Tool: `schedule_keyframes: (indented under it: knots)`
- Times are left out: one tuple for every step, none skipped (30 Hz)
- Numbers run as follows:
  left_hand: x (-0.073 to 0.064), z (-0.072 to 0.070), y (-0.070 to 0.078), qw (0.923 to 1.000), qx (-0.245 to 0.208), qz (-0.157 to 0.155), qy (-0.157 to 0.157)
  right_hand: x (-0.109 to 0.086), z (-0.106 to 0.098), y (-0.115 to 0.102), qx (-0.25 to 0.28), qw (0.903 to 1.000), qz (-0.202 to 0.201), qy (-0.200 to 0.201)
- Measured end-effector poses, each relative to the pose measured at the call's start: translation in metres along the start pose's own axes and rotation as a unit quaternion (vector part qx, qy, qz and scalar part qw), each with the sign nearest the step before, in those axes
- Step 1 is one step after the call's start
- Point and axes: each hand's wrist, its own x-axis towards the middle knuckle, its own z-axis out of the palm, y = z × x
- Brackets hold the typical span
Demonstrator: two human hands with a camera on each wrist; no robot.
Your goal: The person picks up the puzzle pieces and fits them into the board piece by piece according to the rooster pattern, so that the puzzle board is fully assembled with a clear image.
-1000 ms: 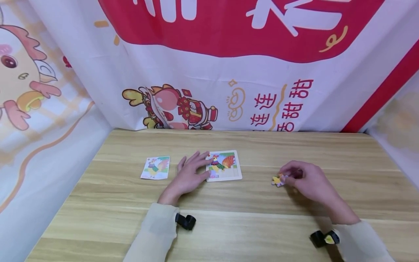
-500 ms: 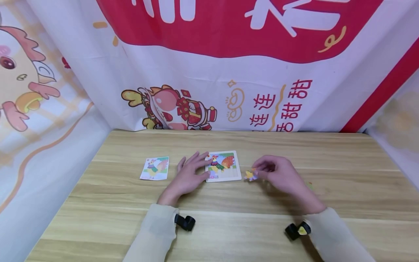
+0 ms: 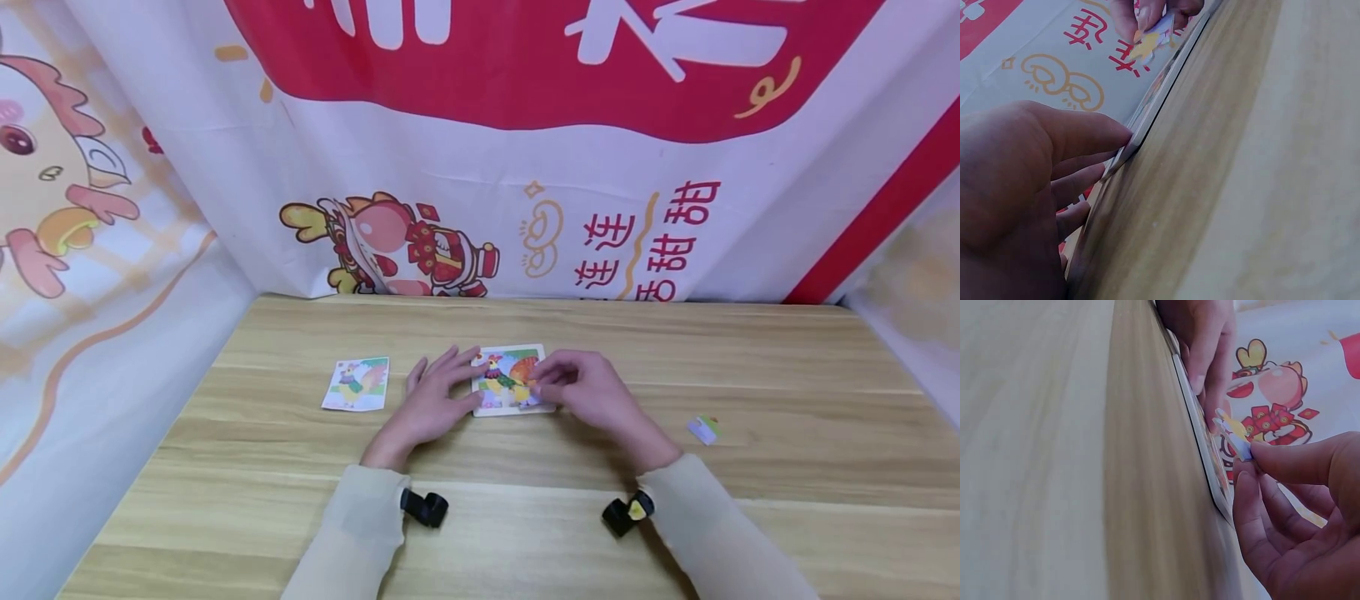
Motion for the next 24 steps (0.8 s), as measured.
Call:
schedule_keyframes:
  knots:
    - [0.000, 0.000, 0.000, 1.0000, 0.000, 0.000, 0.000, 0.001, 0.002, -0.001, -0.001, 1.0000, 0.006, 0.002]
    - [0.000, 0.000, 0.000, 1.0000, 0.000, 0.000, -0.001, 0.003, 0.004, -0.001, -0.001, 0.9999, 0.012, 0.004]
    - [0.000, 0.000, 0.000, 1.0000, 0.001, 0.001, -0.001, 0.004, 0.005, -0.002, 0.001, 0.9999, 0.015, 0.004]
    - [0.000, 0.000, 0.001, 1.0000, 0.001, 0.001, -0.002, 0.005, 0.007, -0.002, 0.002, 0.9998, 0.020, 0.006]
    - [0.000, 0.000, 0.001, 1.0000, 0.002, 0.002, -0.002, 0.006, 0.008, -0.003, 0.004, 0.9997, 0.024, 0.006]
    - [0.000, 0.000, 0.001, 1.0000, 0.003, 0.002, -0.002, 0.007, 0.010, -0.004, 0.006, 0.9996, 0.026, 0.007]
    - [0.000, 0.000, 0.001, 1.0000, 0.004, 0.002, -0.001, 0.008, 0.011, -0.005, 0.005, 0.9996, 0.027, 0.007]
    - [0.000, 0.000, 0.001, 1.0000, 0.005, 0.003, -0.001, 0.009, 0.012, -0.005, 0.006, 0.9996, 0.026, 0.007]
    - [0.000, 0.000, 0.001, 1.0000, 0.005, 0.004, -0.001, 0.010, 0.013, -0.005, 0.003, 0.9997, 0.024, 0.007]
    - [0.000, 0.000, 0.001, 1.0000, 0.005, 0.004, -0.002, 0.011, 0.014, -0.006, 0.001, 0.9997, 0.024, 0.009]
    - [0.000, 0.001, 0.001, 1.0000, 0.006, 0.004, -0.001, 0.011, 0.015, -0.006, -0.002, 0.9997, 0.022, 0.010]
    - [0.000, 0.001, 0.000, 1.0000, 0.006, 0.005, -0.001, 0.012, 0.016, -0.007, -0.005, 0.9997, 0.020, 0.012]
    - [0.000, 0.001, 0.000, 1.0000, 0.006, 0.005, 0.000, 0.012, 0.016, -0.007, -0.008, 0.9997, 0.019, 0.013]
    - [0.000, 0.001, 0.000, 1.0000, 0.005, 0.006, 0.000, 0.013, 0.017, -0.008, -0.012, 0.9996, 0.018, 0.015]
    - [0.000, 0.001, 0.000, 1.0000, 0.005, 0.006, 0.000, 0.013, 0.017, -0.008, -0.015, 0.9996, 0.017, 0.017]
    - [0.000, 0.000, 0.000, 1.0000, 0.004, 0.005, 0.000, 0.013, 0.018, -0.009, -0.017, 0.9996, 0.016, 0.018]
    - [0.000, 0.000, 0.000, 1.0000, 0.004, 0.006, 0.000, 0.014, 0.019, -0.010, -0.020, 0.9995, 0.016, 0.018]
    - [0.000, 0.000, 0.000, 1.0000, 0.003, 0.005, 0.000, 0.014, 0.019, -0.010, -0.024, 0.9994, 0.016, 0.018]
    - [0.000, 0.000, 0.001, 1.0000, 0.001, 0.005, 0.000, 0.015, 0.020, -0.010, -0.027, 0.9994, 0.015, 0.017]
    - [0.000, 0.000, 0.000, 1.0000, 0.001, 0.005, -0.001, 0.015, 0.020, -0.010, -0.030, 0.9993, 0.014, 0.017]
    - [0.000, 0.000, 0.001, 1.0000, 0.001, 0.004, -0.002, 0.015, 0.021, -0.010, -0.031, 0.9993, 0.014, 0.016]
    - [-0.001, 0.000, 0.001, 1.0000, 0.000, 0.005, 0.000, 0.016, 0.021, -0.010, -0.034, 0.9992, 0.015, 0.016]
    - [-0.001, -0.001, 0.001, 1.0000, 0.000, 0.006, 0.001, 0.016, 0.022, -0.010, -0.036, 0.9991, 0.017, 0.016]
    - [-0.002, -0.001, 0.001, 1.0000, 0.000, 0.007, 0.002, 0.016, 0.022, -0.010, -0.038, 0.9990, 0.018, 0.017]
